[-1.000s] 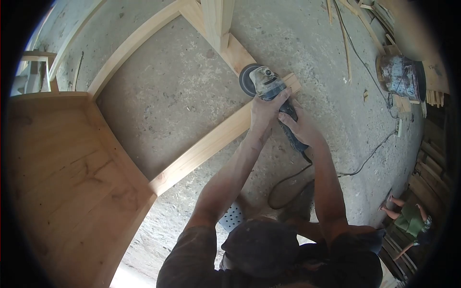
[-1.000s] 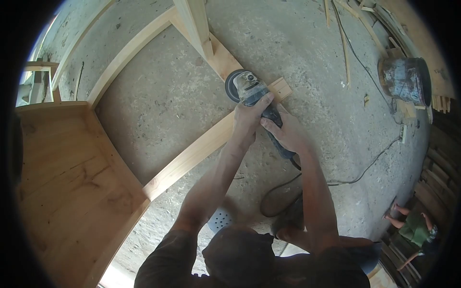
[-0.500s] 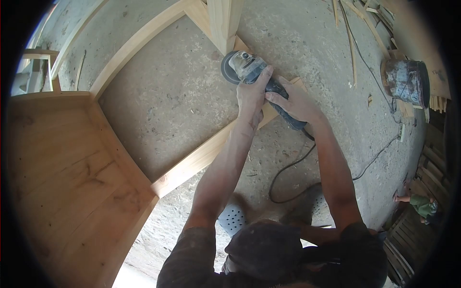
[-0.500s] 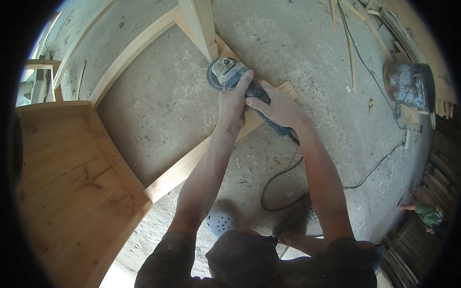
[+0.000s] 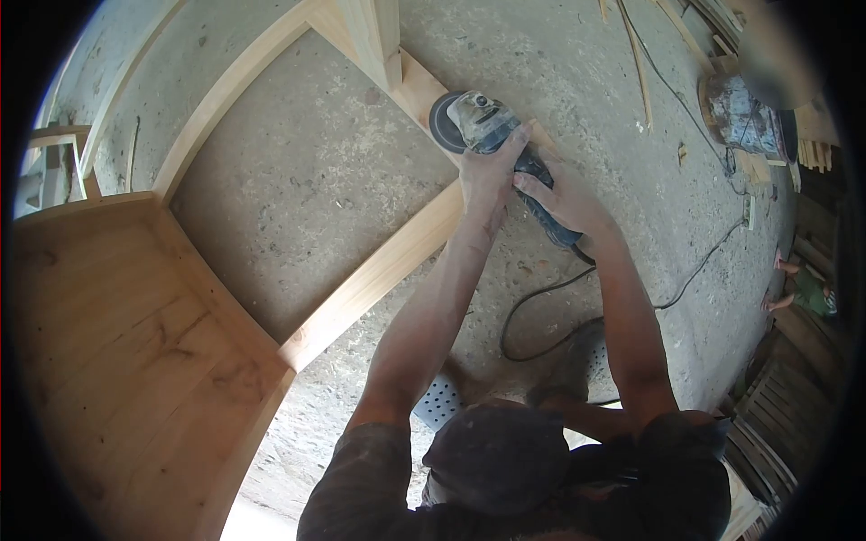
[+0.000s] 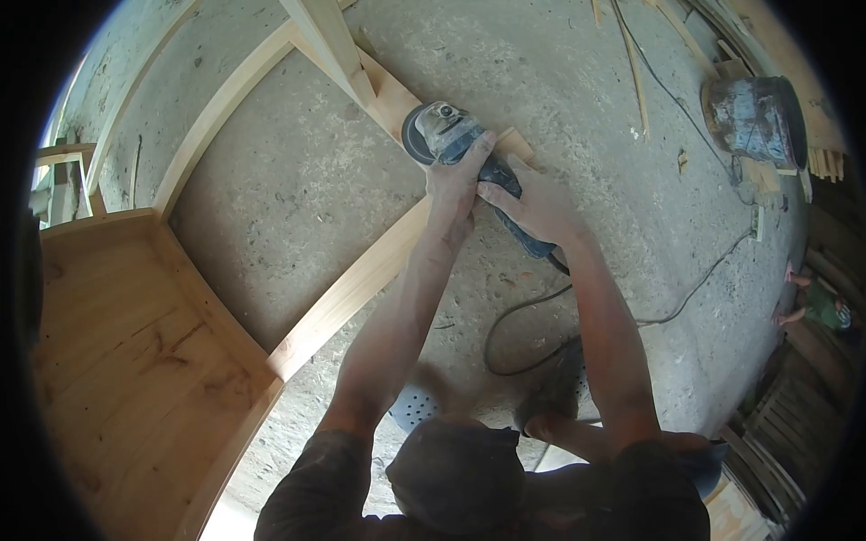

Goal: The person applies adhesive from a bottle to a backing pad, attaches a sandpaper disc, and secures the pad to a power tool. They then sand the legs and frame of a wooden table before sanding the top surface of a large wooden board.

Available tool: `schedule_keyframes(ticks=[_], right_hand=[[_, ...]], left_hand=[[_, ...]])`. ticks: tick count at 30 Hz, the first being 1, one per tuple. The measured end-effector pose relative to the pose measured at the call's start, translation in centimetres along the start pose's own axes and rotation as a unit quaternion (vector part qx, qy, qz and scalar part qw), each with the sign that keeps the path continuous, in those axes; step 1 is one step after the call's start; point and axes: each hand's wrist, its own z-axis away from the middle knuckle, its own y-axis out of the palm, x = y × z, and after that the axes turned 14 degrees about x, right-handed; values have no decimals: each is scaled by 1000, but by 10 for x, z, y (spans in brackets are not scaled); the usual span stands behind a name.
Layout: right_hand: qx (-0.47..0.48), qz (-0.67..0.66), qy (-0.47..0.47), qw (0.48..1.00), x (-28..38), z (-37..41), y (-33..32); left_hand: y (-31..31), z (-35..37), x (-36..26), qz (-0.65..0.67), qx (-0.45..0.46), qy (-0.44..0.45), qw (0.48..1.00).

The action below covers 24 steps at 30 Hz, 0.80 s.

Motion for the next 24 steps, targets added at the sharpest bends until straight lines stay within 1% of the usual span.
schedule_keyframes(ticks=[1,2,3,4,6,8,9,10,12,13,15,16,18,19,21,22,24], right_hand=[[0,-2,3,1000,-2,9,2],[23,-55,-6,998,1,21,0],[47,-108,-16,993,2,32,1],[46,-111,-17,993,-4,39,9],[8,-47,20,999,-20,50,25],[15,-76,13,997,-27,66,33],[21,-102,9,994,-27,74,37],[19,-102,7,995,-23,83,42],[-42,-121,-2,992,-12,99,48],[-44,-120,-3,992,-15,102,57],[-92,-182,-22,979,-20,101,73],[-95,-183,-19,978,-26,100,74],[-26,-181,-31,983,-11,87,63],[-29,-184,-30,982,-2,78,60],[-46,-173,-88,980,15,58,50],[-52,-177,-83,979,24,46,42],[-3,-130,-36,991,35,34,26]], left_hand=[[3,5,7,18,19,14,1000],[7,11,11,17,20,12,1000],[10,19,15,-1,16,-5,1000],[12,27,17,-21,11,-19,1000],[14,36,31,-13,17,-14,1000],[18,48,40,-64,22,-42,997],[19,55,41,-75,32,-48,996],[19,60,47,-76,33,-45,996],[19,65,57,-63,63,-48,995],[16,68,56,-105,88,-63,989],[11,69,58,-95,99,-55,989],[10,68,61,-87,111,-50,989],[3,67,47,-63,102,-45,992],[-4,64,38,-40,89,-41,994],[-19,45,35,-23,74,-29,997],[-24,35,27,-27,81,-34,996],[-28,21,18,16,69,-18,997]])
